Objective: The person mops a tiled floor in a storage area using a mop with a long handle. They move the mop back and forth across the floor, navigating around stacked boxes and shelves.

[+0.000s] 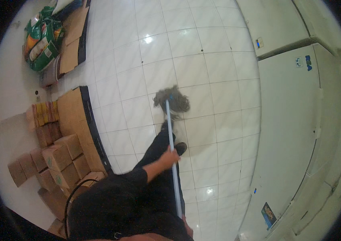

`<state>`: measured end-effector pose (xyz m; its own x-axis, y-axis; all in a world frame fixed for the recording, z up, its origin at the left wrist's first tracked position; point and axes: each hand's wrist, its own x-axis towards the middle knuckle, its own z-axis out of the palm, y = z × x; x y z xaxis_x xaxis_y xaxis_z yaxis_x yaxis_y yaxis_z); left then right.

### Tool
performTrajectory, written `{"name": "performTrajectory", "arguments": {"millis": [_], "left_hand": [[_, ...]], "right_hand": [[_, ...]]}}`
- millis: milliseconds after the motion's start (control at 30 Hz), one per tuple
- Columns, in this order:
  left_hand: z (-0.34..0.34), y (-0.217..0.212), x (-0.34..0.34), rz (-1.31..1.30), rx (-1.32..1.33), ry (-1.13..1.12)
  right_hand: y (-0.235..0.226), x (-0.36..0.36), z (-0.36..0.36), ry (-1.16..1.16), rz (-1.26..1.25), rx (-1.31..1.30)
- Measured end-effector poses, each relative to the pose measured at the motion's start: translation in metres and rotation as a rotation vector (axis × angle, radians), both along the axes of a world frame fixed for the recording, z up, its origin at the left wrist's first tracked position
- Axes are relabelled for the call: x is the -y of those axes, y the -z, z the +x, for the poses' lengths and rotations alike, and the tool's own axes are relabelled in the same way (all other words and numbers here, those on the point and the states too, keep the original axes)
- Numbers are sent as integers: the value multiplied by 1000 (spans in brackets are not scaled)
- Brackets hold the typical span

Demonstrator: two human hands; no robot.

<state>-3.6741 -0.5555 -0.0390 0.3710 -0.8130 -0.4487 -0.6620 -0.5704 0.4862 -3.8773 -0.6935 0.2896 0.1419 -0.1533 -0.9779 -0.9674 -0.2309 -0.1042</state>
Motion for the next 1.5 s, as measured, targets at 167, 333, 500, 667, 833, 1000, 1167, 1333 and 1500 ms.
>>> {"name": "performTrajectory", "arguments": {"millis": [167,333,500,667,833,1000,1167,1333,1500], "left_hand": [[221,130,-156,225,250,-162],[241,107,-97,357,220,108],[2,6,-72,-17,-169,91],[94,35,-71,-40,-43,67],[371,86,-22,-97,689,-251],[334,111,-37,-162,484,75],[137,4,-31,-108,-117,313],[178,60,-43,77,58,174],[389,98,-1,362,614,-173]], "right_hand": [[90,-62,160,145,307,389],[108,-90,155,347,205,257],[21,-101,31,205,-58,-76],[34,-145,85,369,6,-96],[136,-165,302,859,162,354],[177,-168,292,852,135,289],[70,-154,79,751,69,260],[108,-138,145,698,127,108],[264,-99,333,722,298,348]]}}
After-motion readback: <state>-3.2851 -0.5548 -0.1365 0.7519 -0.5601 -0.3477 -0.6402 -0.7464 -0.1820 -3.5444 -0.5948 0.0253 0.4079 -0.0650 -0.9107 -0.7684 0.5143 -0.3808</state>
